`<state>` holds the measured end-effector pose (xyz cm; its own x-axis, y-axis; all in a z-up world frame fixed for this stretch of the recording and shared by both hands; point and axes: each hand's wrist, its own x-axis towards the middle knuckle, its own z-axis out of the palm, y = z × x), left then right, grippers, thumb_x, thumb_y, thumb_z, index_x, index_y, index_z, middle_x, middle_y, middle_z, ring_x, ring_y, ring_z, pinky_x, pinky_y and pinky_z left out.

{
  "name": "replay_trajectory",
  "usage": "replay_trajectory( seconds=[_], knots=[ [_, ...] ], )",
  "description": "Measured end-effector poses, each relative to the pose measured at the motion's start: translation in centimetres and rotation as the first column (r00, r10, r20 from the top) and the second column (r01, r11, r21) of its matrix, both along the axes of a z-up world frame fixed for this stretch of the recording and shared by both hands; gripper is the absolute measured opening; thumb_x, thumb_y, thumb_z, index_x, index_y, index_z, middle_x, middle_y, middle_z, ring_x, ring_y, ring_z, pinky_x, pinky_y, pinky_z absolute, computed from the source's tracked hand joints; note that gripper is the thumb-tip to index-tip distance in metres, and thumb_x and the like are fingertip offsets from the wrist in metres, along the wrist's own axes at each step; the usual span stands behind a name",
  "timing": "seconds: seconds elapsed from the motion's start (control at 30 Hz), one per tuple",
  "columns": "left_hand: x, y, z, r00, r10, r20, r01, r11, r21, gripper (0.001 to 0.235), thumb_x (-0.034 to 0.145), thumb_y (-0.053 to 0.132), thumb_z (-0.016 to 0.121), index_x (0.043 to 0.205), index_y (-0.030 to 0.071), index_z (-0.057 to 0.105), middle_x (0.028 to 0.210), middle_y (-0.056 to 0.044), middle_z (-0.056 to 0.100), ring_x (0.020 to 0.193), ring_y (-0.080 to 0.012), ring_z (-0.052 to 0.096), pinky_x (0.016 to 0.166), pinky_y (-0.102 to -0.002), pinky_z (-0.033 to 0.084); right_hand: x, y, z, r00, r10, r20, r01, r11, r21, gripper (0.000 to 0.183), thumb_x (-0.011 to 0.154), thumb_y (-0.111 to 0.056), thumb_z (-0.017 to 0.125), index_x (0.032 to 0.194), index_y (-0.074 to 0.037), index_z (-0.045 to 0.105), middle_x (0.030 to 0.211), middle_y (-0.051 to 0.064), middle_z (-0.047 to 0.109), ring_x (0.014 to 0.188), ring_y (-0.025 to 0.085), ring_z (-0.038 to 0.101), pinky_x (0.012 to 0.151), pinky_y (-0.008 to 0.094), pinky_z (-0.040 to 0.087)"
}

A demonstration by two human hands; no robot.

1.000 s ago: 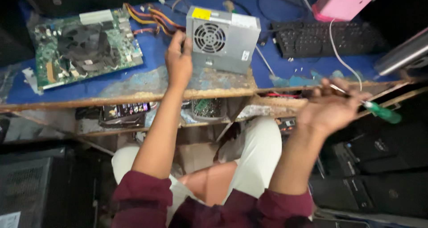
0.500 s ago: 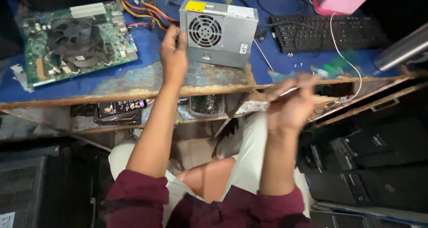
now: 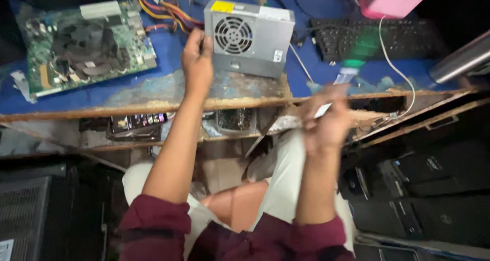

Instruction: The person handles a computer power supply unit, rotates it to inspect the exterior, opens the casing to reveal internal components, and uses a screwdriver to work on the unit. The person continues to manipulate the power supply and its wires throughout the clip.

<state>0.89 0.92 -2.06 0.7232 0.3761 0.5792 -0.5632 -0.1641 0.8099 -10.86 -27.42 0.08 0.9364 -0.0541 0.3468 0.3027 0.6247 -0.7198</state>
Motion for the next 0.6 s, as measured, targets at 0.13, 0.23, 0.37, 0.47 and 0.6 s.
replay_trajectory(
  seconds=[0.13, 0.23, 0.37, 0.47, 0.6],
  knots=[
    [0.8, -0.3, 0.7, 0.999, -0.011, 0.034, 0.011, 1.0, 0.015, 0.011, 0.105, 0.011, 0.059, 0.098, 0.003, 0.057, 0.086, 0.0, 0.06, 0.085, -0.0087, 0.051, 0.078, -0.028, 0.046, -0.2, -9.2, 1.7, 0.929, -0.37, 0.024, 0.36, 0.915, 0.181, 0.03, 0.115, -0.04, 0.046, 0.106, -0.014, 0.057, 0.076, 0.003, 0.057, 0.053, 0.014, 0.044, 0.048, 0.028, 0.033],
    [0.6, -0.3, 0.3, 1.0, -0.002, -0.008, 0.002, 1.0, 0.011, 0.012, 0.105, 0.011, 0.059, 0.097, 0.003, 0.057, 0.083, 0.0, 0.057, 0.082, -0.0089, 0.049, 0.076, -0.028, 0.045, -0.7, -8.6, 3.0, 0.846, -0.533, -0.001, 0.494, 0.783, 0.377, 0.034, 0.113, -0.043, 0.048, 0.105, -0.012, 0.059, 0.077, 0.003, 0.058, 0.058, 0.014, 0.048, 0.047, 0.027, 0.032],
    [0.5, -0.2, 0.8, 1.0, 0.03, 0.0, -0.029, 0.998, 0.055, 0.012, 0.103, 0.01, 0.061, 0.096, 0.002, 0.056, 0.082, -0.001, 0.055, 0.08, -0.0096, 0.048, 0.074, -0.027, 0.046, -0.3, 1.3, 2.4, 0.961, -0.277, -0.009, 0.275, 0.948, 0.161, 0.025, 0.112, -0.032, 0.054, 0.095, -0.013, 0.053, 0.071, -0.002, 0.05, 0.056, 0.01, 0.043, 0.047, 0.027, 0.029],
    [0.3, -0.3, 1.1, 0.996, -0.085, 0.037, 0.087, 0.995, -0.055, 0.013, 0.107, 0.011, 0.057, 0.097, 0.002, 0.059, 0.087, 0.0, 0.059, 0.085, -0.0078, 0.049, 0.079, -0.027, 0.045, -1.1, 6.0, -0.4, 0.925, 0.354, -0.141, -0.368, 0.925, -0.094, 0.027, 0.106, -0.032, 0.051, 0.089, -0.011, 0.053, 0.06, -0.001, 0.044, 0.042, 0.009, 0.035, 0.038, 0.027, 0.026],
    [0.0, 0.0, 0.4, 0.999, -0.028, 0.017, 0.029, 1.0, -0.013, 0.011, 0.105, 0.012, 0.058, 0.1, 0.003, 0.059, 0.087, 0.001, 0.061, 0.085, -0.0078, 0.053, 0.079, -0.027, 0.046, 0.0, 3.6, -2.6, 0.963, 0.268, -0.02, -0.269, 0.962, -0.051, 0.033, 0.11, -0.037, 0.048, 0.085, -0.015, 0.049, 0.06, 0.001, 0.045, 0.047, 0.013, 0.036, 0.042, 0.028, 0.027]
  ],
)
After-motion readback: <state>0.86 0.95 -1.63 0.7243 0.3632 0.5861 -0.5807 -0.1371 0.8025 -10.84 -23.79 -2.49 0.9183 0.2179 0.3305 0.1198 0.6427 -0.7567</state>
